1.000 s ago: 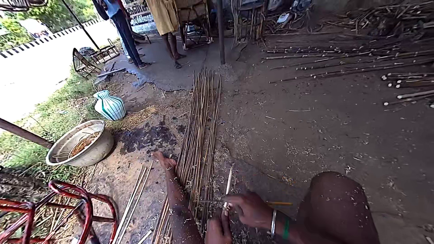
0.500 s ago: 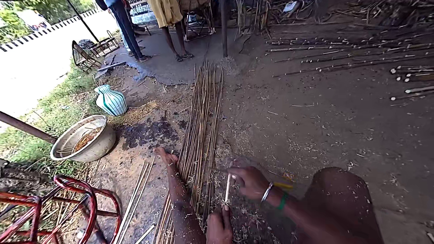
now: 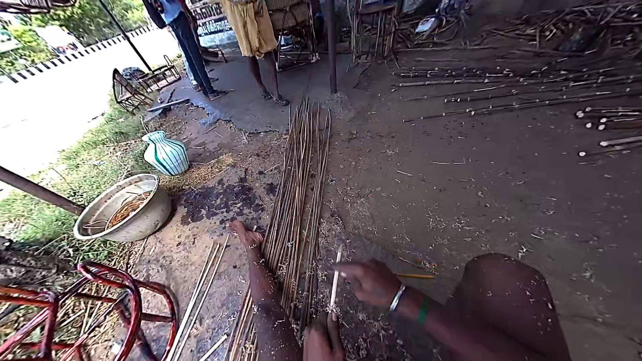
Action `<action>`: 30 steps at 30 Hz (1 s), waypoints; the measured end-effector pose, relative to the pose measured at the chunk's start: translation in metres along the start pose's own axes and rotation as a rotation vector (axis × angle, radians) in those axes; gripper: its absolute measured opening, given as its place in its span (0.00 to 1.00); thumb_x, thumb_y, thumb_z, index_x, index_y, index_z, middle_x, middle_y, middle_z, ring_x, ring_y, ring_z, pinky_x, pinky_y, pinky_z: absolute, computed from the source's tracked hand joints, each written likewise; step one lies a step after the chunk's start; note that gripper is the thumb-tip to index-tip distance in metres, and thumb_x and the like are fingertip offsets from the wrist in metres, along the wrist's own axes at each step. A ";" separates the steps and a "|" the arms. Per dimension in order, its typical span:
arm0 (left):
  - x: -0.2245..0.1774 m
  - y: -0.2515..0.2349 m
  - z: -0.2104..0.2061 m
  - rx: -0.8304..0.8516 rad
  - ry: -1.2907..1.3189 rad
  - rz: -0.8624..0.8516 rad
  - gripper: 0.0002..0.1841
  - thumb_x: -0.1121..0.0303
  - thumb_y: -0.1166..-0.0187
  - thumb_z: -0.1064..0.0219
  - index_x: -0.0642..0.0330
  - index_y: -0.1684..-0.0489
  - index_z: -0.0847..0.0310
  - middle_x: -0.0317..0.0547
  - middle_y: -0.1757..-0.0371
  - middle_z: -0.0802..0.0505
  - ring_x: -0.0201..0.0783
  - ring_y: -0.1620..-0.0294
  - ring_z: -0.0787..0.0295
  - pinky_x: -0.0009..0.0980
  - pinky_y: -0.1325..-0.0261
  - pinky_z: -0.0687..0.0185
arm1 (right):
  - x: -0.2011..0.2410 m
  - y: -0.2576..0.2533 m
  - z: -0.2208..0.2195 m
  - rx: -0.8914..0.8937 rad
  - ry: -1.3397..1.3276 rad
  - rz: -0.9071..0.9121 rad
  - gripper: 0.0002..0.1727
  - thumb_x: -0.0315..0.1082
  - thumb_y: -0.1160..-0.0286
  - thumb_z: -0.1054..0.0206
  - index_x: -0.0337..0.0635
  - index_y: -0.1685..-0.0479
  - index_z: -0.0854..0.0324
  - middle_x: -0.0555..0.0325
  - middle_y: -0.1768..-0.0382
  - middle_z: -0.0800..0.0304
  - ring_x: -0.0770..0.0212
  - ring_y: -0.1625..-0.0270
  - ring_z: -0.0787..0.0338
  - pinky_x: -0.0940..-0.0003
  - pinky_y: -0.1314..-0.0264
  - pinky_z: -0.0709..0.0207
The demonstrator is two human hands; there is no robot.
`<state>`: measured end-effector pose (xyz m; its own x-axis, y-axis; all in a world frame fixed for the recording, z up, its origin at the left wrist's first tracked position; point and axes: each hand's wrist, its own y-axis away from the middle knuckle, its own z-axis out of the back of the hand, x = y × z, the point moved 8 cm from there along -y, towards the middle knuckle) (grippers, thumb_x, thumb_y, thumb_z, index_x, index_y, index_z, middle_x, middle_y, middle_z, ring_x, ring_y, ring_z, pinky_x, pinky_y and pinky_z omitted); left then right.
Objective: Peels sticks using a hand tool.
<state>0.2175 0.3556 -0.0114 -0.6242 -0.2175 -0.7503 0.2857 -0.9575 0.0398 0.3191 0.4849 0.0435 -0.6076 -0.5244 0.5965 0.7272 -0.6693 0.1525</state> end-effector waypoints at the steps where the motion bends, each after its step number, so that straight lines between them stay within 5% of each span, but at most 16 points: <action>1: -0.002 0.004 0.000 -0.030 -0.042 -0.012 0.22 0.61 0.12 0.50 0.65 0.70 0.15 0.45 0.84 0.18 0.43 0.83 0.17 0.44 0.75 0.19 | -0.012 -0.010 0.013 0.001 0.001 -0.059 0.23 0.30 0.14 0.45 0.52 0.25 0.17 0.48 0.51 0.05 0.42 0.48 0.07 0.35 0.44 0.20; 3: -0.005 0.013 0.001 -0.091 -0.101 -0.027 0.21 0.61 0.14 0.48 0.64 0.71 0.15 0.44 0.86 0.19 0.42 0.85 0.18 0.43 0.78 0.20 | -0.019 -0.012 0.009 0.003 -0.010 -0.097 0.21 0.31 0.14 0.45 0.53 0.27 0.16 0.53 0.56 0.04 0.47 0.52 0.07 0.40 0.45 0.19; 7: -0.006 0.010 0.002 -0.104 -0.122 -0.005 0.19 0.64 0.15 0.45 0.67 0.69 0.13 0.50 0.84 0.15 0.49 0.81 0.13 0.50 0.73 0.16 | 0.019 0.025 -0.038 0.158 0.002 0.013 0.25 0.27 0.23 0.40 0.54 0.27 0.17 0.38 0.56 0.07 0.34 0.51 0.08 0.29 0.50 0.22; 12: -0.006 0.015 -0.001 -0.120 -0.171 -0.024 0.21 0.60 0.13 0.48 0.64 0.69 0.14 0.47 0.83 0.16 0.46 0.81 0.14 0.46 0.75 0.17 | -0.016 -0.012 0.011 0.090 0.000 -0.089 0.22 0.31 0.15 0.43 0.52 0.25 0.17 0.53 0.53 0.04 0.47 0.50 0.07 0.40 0.43 0.20; 16: 0.000 0.006 -0.003 0.032 -0.029 0.053 0.22 0.63 0.11 0.50 0.70 0.64 0.13 0.53 0.79 0.13 0.51 0.75 0.11 0.52 0.66 0.15 | 0.019 0.024 -0.041 0.163 0.018 0.021 0.26 0.27 0.23 0.40 0.52 0.25 0.18 0.39 0.55 0.07 0.34 0.51 0.08 0.29 0.49 0.22; 22: 0.009 0.012 -0.011 0.071 0.114 0.001 0.24 0.60 0.10 0.56 0.65 0.67 0.16 0.41 0.84 0.21 0.38 0.83 0.22 0.40 0.74 0.22 | -0.022 -0.009 -0.001 -0.030 -0.110 -0.036 0.21 0.30 0.13 0.47 0.49 0.28 0.16 0.53 0.58 0.04 0.49 0.55 0.06 0.41 0.45 0.18; 26: 0.008 0.008 -0.006 0.024 0.133 -0.006 0.22 0.64 0.11 0.52 0.67 0.67 0.14 0.45 0.83 0.18 0.41 0.82 0.19 0.44 0.71 0.20 | 0.015 0.027 -0.050 0.148 -0.063 0.028 0.26 0.28 0.21 0.42 0.55 0.24 0.18 0.38 0.55 0.06 0.34 0.51 0.07 0.30 0.48 0.21; 30: 0.004 0.007 -0.008 0.045 0.008 0.026 0.23 0.61 0.11 0.52 0.68 0.68 0.15 0.47 0.83 0.17 0.46 0.81 0.16 0.47 0.72 0.18 | -0.018 -0.013 0.007 0.056 -0.054 -0.058 0.23 0.31 0.11 0.48 0.50 0.22 0.20 0.50 0.49 0.04 0.45 0.47 0.07 0.39 0.40 0.20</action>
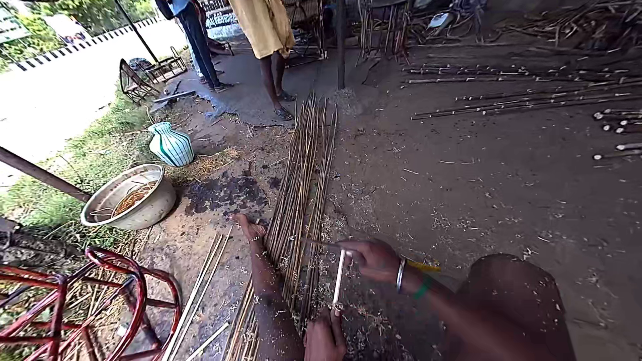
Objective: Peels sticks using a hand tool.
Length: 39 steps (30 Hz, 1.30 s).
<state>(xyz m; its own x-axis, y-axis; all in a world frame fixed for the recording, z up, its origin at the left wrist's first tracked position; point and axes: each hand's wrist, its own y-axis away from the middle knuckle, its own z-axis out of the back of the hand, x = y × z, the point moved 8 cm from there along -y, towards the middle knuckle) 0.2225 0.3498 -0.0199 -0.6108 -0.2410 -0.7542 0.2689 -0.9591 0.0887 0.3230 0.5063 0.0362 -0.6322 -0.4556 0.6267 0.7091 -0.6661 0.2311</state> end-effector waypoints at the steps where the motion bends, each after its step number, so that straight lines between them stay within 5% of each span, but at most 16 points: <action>1: -0.002 0.004 -0.001 0.000 -0.030 0.024 0.23 0.60 0.11 0.52 0.67 0.69 0.16 0.47 0.84 0.18 0.46 0.81 0.16 0.47 0.73 0.19 | -0.005 -0.003 0.000 0.004 -0.003 -0.029 0.23 0.32 0.11 0.48 0.51 0.23 0.19 0.53 0.51 0.04 0.48 0.49 0.07 0.41 0.40 0.20; 6: 0.001 -0.001 0.003 -0.012 0.066 0.013 0.21 0.65 0.13 0.50 0.69 0.66 0.13 0.49 0.81 0.15 0.46 0.78 0.14 0.47 0.68 0.16 | 0.029 0.036 -0.057 0.114 0.013 0.081 0.25 0.28 0.21 0.42 0.55 0.26 0.17 0.39 0.53 0.06 0.35 0.49 0.08 0.30 0.46 0.21; 11: 0.017 -0.001 -0.007 0.074 0.280 -0.027 0.23 0.58 0.10 0.55 0.60 0.65 0.16 0.32 0.85 0.25 0.29 0.85 0.30 0.33 0.77 0.27 | 0.003 0.007 -0.021 -0.005 -0.007 0.005 0.23 0.31 0.13 0.48 0.50 0.25 0.18 0.51 0.52 0.04 0.46 0.49 0.06 0.40 0.41 0.20; 15: 0.027 -0.004 -0.012 0.095 0.434 -0.030 0.21 0.60 0.12 0.53 0.60 0.68 0.15 0.30 0.86 0.24 0.26 0.87 0.31 0.29 0.78 0.28 | 0.029 0.045 -0.072 0.120 0.018 0.098 0.26 0.27 0.21 0.43 0.55 0.24 0.18 0.41 0.52 0.06 0.36 0.48 0.07 0.32 0.46 0.20; 17: 0.030 0.001 -0.016 0.220 0.698 0.021 0.20 0.57 0.12 0.52 0.56 0.68 0.17 0.25 0.88 0.28 0.21 0.90 0.37 0.22 0.85 0.37 | 0.021 0.045 -0.066 0.081 -0.137 0.128 0.24 0.30 0.16 0.45 0.52 0.24 0.17 0.43 0.45 0.06 0.43 0.45 0.07 0.39 0.39 0.19; 19: 0.025 0.004 -0.019 0.328 0.961 0.077 0.15 0.55 0.14 0.44 0.54 0.62 0.16 0.22 0.89 0.25 0.19 0.93 0.35 0.19 0.90 0.38 | 0.005 0.033 -0.045 -0.042 -0.418 0.109 0.20 0.33 0.12 0.46 0.44 0.28 0.17 0.51 0.46 0.07 0.61 0.63 0.10 0.60 0.55 0.14; 20: 0.022 0.002 -0.015 0.297 1.019 0.080 0.12 0.59 0.17 0.40 0.57 0.51 0.16 0.26 0.84 0.19 0.20 0.93 0.32 0.20 0.91 0.35 | -0.002 0.027 -0.038 -0.068 -0.582 0.086 0.18 0.34 0.11 0.44 0.43 0.30 0.17 0.56 0.46 0.06 0.69 0.71 0.14 0.70 0.66 0.17; 21: 0.015 -0.002 -0.008 0.251 0.984 0.047 0.18 0.65 0.18 0.38 0.62 0.34 0.24 0.33 0.72 0.13 0.24 0.89 0.27 0.21 0.89 0.28 | -0.004 0.023 -0.034 -0.081 -0.719 0.073 0.16 0.33 0.13 0.41 0.42 0.33 0.16 0.59 0.48 0.05 0.73 0.76 0.17 0.75 0.73 0.21; 22: 0.008 -0.007 0.002 0.177 0.911 0.010 0.23 0.69 0.20 0.35 0.65 0.26 0.27 0.39 0.60 0.10 0.27 0.83 0.21 0.24 0.84 0.21 | -0.005 0.021 -0.033 -0.098 -0.800 0.062 0.15 0.32 0.15 0.38 0.41 0.36 0.15 0.61 0.50 0.05 0.75 0.78 0.19 0.78 0.76 0.22; 23: 0.001 -0.013 0.011 0.071 0.860 -0.014 0.21 0.72 0.22 0.32 0.68 0.31 0.21 0.44 0.56 0.08 0.30 0.80 0.16 0.27 0.81 0.16 | -0.005 0.021 -0.032 -0.113 -0.833 0.055 0.14 0.31 0.16 0.37 0.40 0.37 0.14 0.61 0.52 0.06 0.76 0.78 0.19 0.79 0.76 0.23; 26: -0.001 -0.019 0.017 -0.038 1.007 0.114 0.06 0.75 0.21 0.32 0.70 0.59 0.11 0.47 0.73 0.07 0.33 0.84 0.14 0.29 0.83 0.16 | -0.001 0.027 -0.029 -0.160 -0.904 0.119 0.12 0.32 0.18 0.34 0.38 0.42 0.13 0.62 0.54 0.05 0.77 0.77 0.20 0.80 0.75 0.25; 28: 0.003 -0.017 -0.003 0.229 1.322 0.219 0.10 0.70 0.17 0.38 0.63 0.68 0.14 0.44 0.74 0.06 0.30 0.83 0.12 0.24 0.81 0.15 | 0.005 0.032 -0.024 -0.168 -0.971 0.193 0.10 0.32 0.20 0.33 0.38 0.46 0.12 0.61 0.54 0.05 0.79 0.76 0.20 0.81 0.74 0.25; 31: -0.006 0.007 -0.042 0.727 1.745 0.302 0.12 0.54 0.28 0.24 0.49 0.74 0.11 0.31 0.80 0.11 0.22 0.84 0.14 0.15 0.81 0.19 | 0.018 0.039 -0.025 -0.139 -1.015 0.280 0.09 0.32 0.20 0.32 0.40 0.48 0.12 0.64 0.53 0.05 0.81 0.72 0.18 0.82 0.71 0.23; 33: -0.017 0.017 -0.051 0.913 1.804 0.223 0.13 0.49 0.26 0.26 0.44 0.76 0.13 0.24 0.83 0.16 0.18 0.87 0.20 0.12 0.84 0.26 | 0.017 0.037 -0.028 -0.115 -1.044 0.279 0.09 0.31 0.21 0.32 0.41 0.48 0.11 0.64 0.52 0.04 0.81 0.72 0.18 0.83 0.71 0.23; 37: 0.016 -0.007 -0.021 0.425 1.095 0.138 0.23 0.56 0.10 0.47 0.47 0.84 0.24 0.23 0.90 0.27 0.19 0.91 0.36 0.19 0.86 0.40 | 0.003 0.038 -0.036 -0.089 -1.030 0.244 0.10 0.30 0.19 0.34 0.39 0.46 0.11 0.62 0.51 0.05 0.81 0.74 0.19 0.82 0.72 0.25; 39: 0.033 -0.008 -0.001 0.192 1.058 0.243 0.24 0.60 0.07 0.53 0.52 0.83 0.27 0.25 0.90 0.29 0.20 0.92 0.38 0.18 0.87 0.40 | -0.003 0.038 -0.038 -0.120 -1.010 0.209 0.10 0.29 0.19 0.35 0.38 0.47 0.12 0.63 0.52 0.05 0.81 0.75 0.21 0.82 0.73 0.26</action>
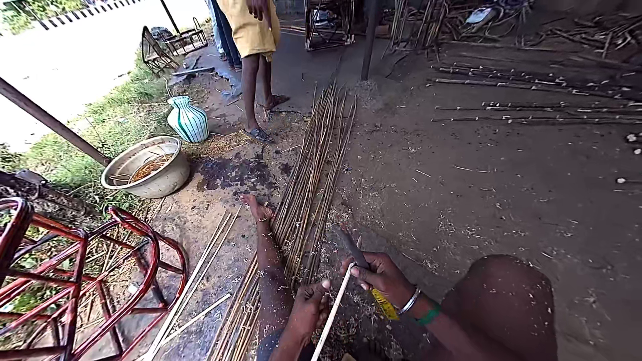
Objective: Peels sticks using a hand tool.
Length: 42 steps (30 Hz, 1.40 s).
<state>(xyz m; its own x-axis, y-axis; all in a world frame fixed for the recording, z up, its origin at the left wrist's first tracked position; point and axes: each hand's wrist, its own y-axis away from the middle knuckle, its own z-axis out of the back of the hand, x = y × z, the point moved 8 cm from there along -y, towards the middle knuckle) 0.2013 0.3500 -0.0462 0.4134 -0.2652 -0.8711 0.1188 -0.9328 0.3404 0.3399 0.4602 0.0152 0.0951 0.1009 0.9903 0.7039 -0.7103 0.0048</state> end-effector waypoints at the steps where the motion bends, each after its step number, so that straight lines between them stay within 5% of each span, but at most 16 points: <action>1: 0.000 0.005 0.013 -0.161 0.134 -0.007 0.25 0.61 0.04 0.55 0.54 0.82 0.29 0.27 0.90 0.28 0.20 0.92 0.36 0.16 0.88 0.38 | 0.002 0.001 0.002 -0.033 -0.004 0.006 0.10 0.29 0.20 0.35 0.38 0.48 0.12 0.63 0.54 0.05 0.81 0.75 0.21 0.82 0.73 0.27; 3: 0.000 0.022 0.044 -0.438 0.319 -0.149 0.07 0.72 0.10 0.44 0.61 0.59 0.22 0.40 0.75 0.14 0.31 0.83 0.18 0.26 0.81 0.19 | 0.011 0.000 0.007 -0.109 -0.026 0.035 0.10 0.29 0.21 0.34 0.37 0.47 0.11 0.60 0.57 0.05 0.79 0.76 0.22 0.82 0.74 0.27; 5: 0.002 0.039 0.051 -0.346 0.198 -0.125 0.44 0.74 0.25 0.31 0.53 0.09 0.55 0.55 0.26 0.19 0.49 0.47 0.07 0.45 0.55 0.06 | 0.019 -0.006 0.013 -0.134 -0.020 0.046 0.13 0.28 0.21 0.35 0.37 0.43 0.12 0.58 0.55 0.04 0.78 0.77 0.20 0.82 0.74 0.26; 6: 0.009 0.051 0.043 -0.265 0.141 -0.028 0.50 0.68 0.25 0.30 0.49 0.04 0.66 0.55 0.17 0.26 0.53 0.36 0.10 0.51 0.47 0.06 | 0.019 -0.006 0.016 -0.140 -0.003 0.028 0.13 0.28 0.22 0.35 0.38 0.42 0.12 0.57 0.55 0.04 0.78 0.77 0.20 0.82 0.75 0.27; 7: 0.015 0.066 0.030 -0.164 0.081 0.077 0.43 0.61 0.17 0.37 0.52 0.05 0.63 0.55 0.18 0.25 0.53 0.35 0.10 0.51 0.47 0.06 | 0.017 -0.006 0.020 -0.138 0.033 0.003 0.14 0.28 0.22 0.35 0.39 0.41 0.12 0.57 0.55 0.03 0.78 0.78 0.22 0.82 0.76 0.29; 9: 0.017 0.089 0.003 0.025 -0.078 0.215 0.25 0.57 0.06 0.56 0.65 0.22 0.31 0.52 0.39 0.06 0.44 0.54 0.03 0.41 0.59 0.05 | 0.016 -0.011 0.025 -0.095 0.182 -0.022 0.16 0.35 0.20 0.34 0.43 0.38 0.13 0.63 0.55 0.03 0.80 0.79 0.25 0.81 0.78 0.33; 11: 0.011 0.097 -0.006 0.030 -0.363 0.115 0.18 0.64 0.08 0.49 0.65 0.50 0.14 0.35 0.72 0.10 0.26 0.79 0.17 0.27 0.75 0.19 | 0.025 -0.015 0.022 -0.024 0.398 -0.001 0.24 0.52 0.17 0.37 0.47 0.32 0.18 0.69 0.55 0.06 0.80 0.77 0.27 0.80 0.75 0.33; 13: -0.004 0.099 -0.006 -0.118 -0.618 -0.038 0.15 0.63 0.13 0.40 0.66 0.59 0.11 0.36 0.79 0.17 0.28 0.80 0.26 0.32 0.71 0.25 | 0.046 -0.024 0.019 -0.013 0.712 0.084 0.28 0.57 0.10 0.51 0.49 0.29 0.20 0.67 0.60 0.09 0.72 0.72 0.20 0.69 0.67 0.23; 18: -0.035 0.101 -0.022 -0.336 -0.867 -0.270 0.13 0.67 0.19 0.35 0.68 0.63 0.09 0.46 0.80 0.13 0.36 0.82 0.19 0.37 0.73 0.20 | 0.069 -0.042 0.012 -0.037 1.207 0.101 0.23 0.45 0.08 0.52 0.56 0.22 0.21 0.54 0.76 0.12 0.48 0.74 0.12 0.44 0.69 0.21; 21: -0.040 0.090 -0.019 -0.402 -0.900 -0.264 0.11 0.70 0.21 0.34 0.68 0.67 0.09 0.47 0.81 0.13 0.39 0.82 0.18 0.40 0.72 0.19 | 0.027 0.005 -0.060 0.225 1.129 -0.107 0.23 0.47 0.07 0.52 0.56 0.22 0.22 0.41 0.68 0.09 0.36 0.62 0.08 0.34 0.58 0.19; 24: -0.032 0.081 -0.016 -0.393 -0.905 -0.281 0.09 0.72 0.27 0.32 0.70 0.68 0.08 0.53 0.75 0.08 0.44 0.76 0.11 0.45 0.65 0.13 | 0.005 0.026 -0.089 0.428 1.102 -0.097 0.24 0.52 0.06 0.53 0.59 0.21 0.23 0.41 0.69 0.10 0.36 0.63 0.08 0.35 0.59 0.18; 29: -0.028 0.086 -0.018 -0.368 -0.882 -0.221 0.10 0.69 0.22 0.33 0.66 0.61 0.08 0.44 0.80 0.12 0.36 0.82 0.19 0.38 0.72 0.19 | 0.040 -0.036 -0.007 0.189 1.201 -0.174 0.24 0.49 0.05 0.53 0.60 0.17 0.27 0.44 0.64 0.08 0.40 0.60 0.08 0.39 0.53 0.19; 34: -0.024 0.074 -0.011 -0.359 -0.763 -0.219 0.08 0.72 0.28 0.32 0.69 0.67 0.12 0.43 0.83 0.16 0.36 0.83 0.20 0.40 0.72 0.20 | -0.003 0.036 -0.089 0.445 1.094 -0.180 0.24 0.49 0.05 0.54 0.65 0.14 0.30 0.40 0.63 0.08 0.34 0.58 0.08 0.33 0.52 0.19; 36: -0.023 0.072 -0.008 -0.274 -0.687 -0.262 0.12 0.69 0.23 0.31 0.70 0.51 0.13 0.38 0.83 0.16 0.32 0.83 0.20 0.35 0.73 0.18 | 0.021 0.013 -0.058 0.331 1.078 -0.070 0.23 0.46 0.07 0.51 0.63 0.18 0.24 0.43 0.61 0.07 0.38 0.58 0.07 0.34 0.53 0.18; 39: -0.023 0.086 -0.009 -0.303 -0.705 -0.324 0.11 0.68 0.21 0.34 0.68 0.55 0.11 0.35 0.86 0.20 0.27 0.88 0.29 0.29 0.80 0.28 | 0.073 -0.048 0.013 0.058 1.020 -0.023 0.17 0.35 0.08 0.47 0.42 0.36 0.13 0.51 0.62 0.07 0.53 0.63 0.09 0.48 0.53 0.16; 42: -0.029 0.087 -0.017 -0.354 -0.762 -0.389 0.10 0.70 0.23 0.33 0.69 0.60 0.09 0.38 0.86 0.17 0.27 0.88 0.26 0.28 0.80 0.26 | 0.075 -0.046 0.008 -0.085 1.113 0.047 0.16 0.37 0.13 0.45 0.43 0.50 0.11 0.53 0.70 0.08 0.51 0.66 0.08 0.44 0.58 0.17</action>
<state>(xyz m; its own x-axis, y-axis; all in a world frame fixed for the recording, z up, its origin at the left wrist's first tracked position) 0.2154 0.2810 0.0143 -0.4043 -0.1550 -0.9014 0.4456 -0.8940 -0.0461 0.3203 0.5060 0.0881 -0.5932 -0.5769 0.5616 0.6615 -0.7468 -0.0683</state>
